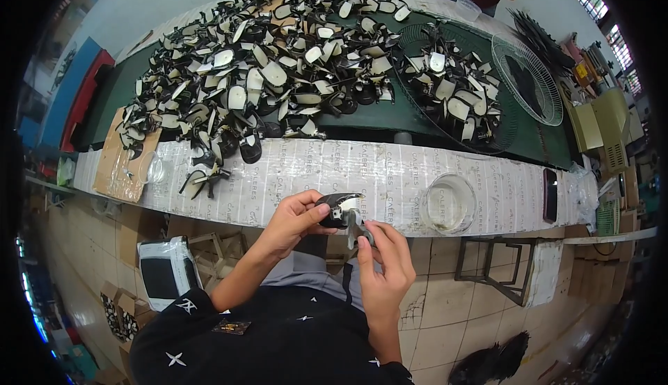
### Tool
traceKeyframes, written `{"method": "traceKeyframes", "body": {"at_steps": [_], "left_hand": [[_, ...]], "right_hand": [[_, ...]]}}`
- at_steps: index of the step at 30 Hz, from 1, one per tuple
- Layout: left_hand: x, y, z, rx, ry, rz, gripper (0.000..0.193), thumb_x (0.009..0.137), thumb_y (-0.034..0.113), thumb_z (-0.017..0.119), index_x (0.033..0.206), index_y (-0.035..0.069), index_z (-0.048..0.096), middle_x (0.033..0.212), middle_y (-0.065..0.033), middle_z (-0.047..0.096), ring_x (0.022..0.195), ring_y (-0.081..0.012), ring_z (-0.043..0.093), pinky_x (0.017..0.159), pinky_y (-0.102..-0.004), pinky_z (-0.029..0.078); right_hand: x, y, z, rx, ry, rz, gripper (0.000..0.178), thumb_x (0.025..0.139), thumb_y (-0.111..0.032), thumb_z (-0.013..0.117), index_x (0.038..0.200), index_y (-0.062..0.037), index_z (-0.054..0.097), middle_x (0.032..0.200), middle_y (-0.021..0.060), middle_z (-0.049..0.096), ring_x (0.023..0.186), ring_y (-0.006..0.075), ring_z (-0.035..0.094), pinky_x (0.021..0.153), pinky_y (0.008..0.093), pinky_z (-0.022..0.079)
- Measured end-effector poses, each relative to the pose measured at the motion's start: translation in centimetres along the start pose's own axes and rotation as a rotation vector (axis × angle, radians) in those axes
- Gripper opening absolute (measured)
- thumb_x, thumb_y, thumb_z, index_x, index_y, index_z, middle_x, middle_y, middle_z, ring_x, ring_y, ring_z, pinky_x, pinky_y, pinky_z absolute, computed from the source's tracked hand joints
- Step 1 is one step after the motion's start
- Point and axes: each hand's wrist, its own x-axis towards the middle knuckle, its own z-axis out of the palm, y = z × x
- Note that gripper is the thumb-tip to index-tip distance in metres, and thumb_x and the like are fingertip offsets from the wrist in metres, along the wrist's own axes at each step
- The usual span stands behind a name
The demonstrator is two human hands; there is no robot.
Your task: Applying glue to shoe components at a factory workbench.
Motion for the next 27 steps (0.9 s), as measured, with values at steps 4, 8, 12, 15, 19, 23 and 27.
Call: {"method": "traceKeyframes", "body": {"at_steps": [4, 8, 12, 15, 19, 23, 27], "left_hand": [[0.0, 0.4, -0.1, 0.015, 0.027, -0.001, 0.017, 0.096, 0.018, 0.06, 0.097, 0.001, 0.059, 0.096, -0.004, 0.064, 0.087, -0.0098, 0.063, 0.08, -0.0293, 0.059], [0.0, 0.3, -0.2, 0.012, 0.038, -0.02, 0.017, 0.097, 0.019, 0.058, 0.099, 0.002, 0.058, 0.096, -0.0041, 0.064, 0.087, -0.0104, 0.064, 0.079, -0.0308, 0.059], [-0.3, 0.4, 0.1, -0.021, 0.034, -0.025, 0.018, 0.098, 0.019, 0.056, 0.1, 0.001, 0.058, 0.095, -0.0049, 0.065, 0.086, -0.0115, 0.065, 0.079, -0.0296, 0.06], [-0.3, 0.3, 0.0, -0.045, 0.041, -0.058, 0.019, 0.099, 0.019, 0.055, 0.099, 0.001, 0.058, 0.096, -0.0058, 0.065, 0.086, -0.0128, 0.066, 0.078, -0.0282, 0.06], [-0.2, 0.1, 0.1, -0.049, 0.033, -0.046, 0.02, 0.099, 0.02, 0.055, 0.1, 0.0, 0.059, 0.096, -0.0063, 0.066, 0.088, -0.0133, 0.066, 0.079, -0.028, 0.059], [-0.1, -0.2, 0.1, -0.04, 0.022, -0.019, 0.02, 0.099, 0.019, 0.056, 0.1, 0.0, 0.059, 0.097, -0.0058, 0.065, 0.089, -0.0126, 0.065, 0.082, -0.029, 0.058], [-0.1, -0.1, 0.4, -0.029, 0.051, -0.034, 0.02, 0.099, 0.02, 0.055, 0.101, 0.001, 0.059, 0.097, -0.0055, 0.065, 0.089, -0.0129, 0.065, 0.082, -0.0293, 0.058]], "right_hand": [[0.2, -0.2, -0.5, -0.167, 0.056, -0.063, 0.023, 0.085, 0.005, 0.065, 0.108, 0.0048, 0.066, 0.109, 0.0147, 0.062, 0.091, 0.0197, 0.065, 0.069, 0.0278, 0.06], [0.3, -0.1, -0.8, -0.267, 0.129, -0.12, 0.023, 0.085, 0.005, 0.065, 0.108, 0.0045, 0.066, 0.108, 0.0149, 0.062, 0.089, 0.0207, 0.065, 0.066, 0.0281, 0.06], [0.4, 0.1, -1.3, -0.25, 0.164, -0.126, 0.023, 0.086, 0.004, 0.065, 0.108, 0.0044, 0.066, 0.108, 0.0148, 0.062, 0.089, 0.02, 0.064, 0.067, 0.0277, 0.06], [0.3, 0.0, -1.5, -0.14, 0.185, -0.018, 0.023, 0.086, 0.003, 0.065, 0.109, 0.0039, 0.067, 0.109, 0.0142, 0.062, 0.091, 0.0194, 0.064, 0.068, 0.027, 0.059], [0.0, -0.2, -1.0, -0.064, 0.1, -0.038, 0.025, 0.085, 0.004, 0.067, 0.11, 0.0028, 0.067, 0.109, 0.0133, 0.062, 0.091, 0.0186, 0.064, 0.068, 0.0265, 0.058], [0.0, 0.4, -0.5, -0.209, 0.044, -0.153, 0.026, 0.083, 0.005, 0.068, 0.109, 0.0023, 0.067, 0.108, 0.0135, 0.061, 0.086, 0.0193, 0.064, 0.064, 0.0274, 0.056], [0.3, 0.6, -1.3, -0.346, 0.168, -0.172, 0.024, 0.083, 0.004, 0.068, 0.107, 0.003, 0.067, 0.107, 0.0144, 0.06, 0.082, 0.02, 0.064, 0.063, 0.0277, 0.056]]}}
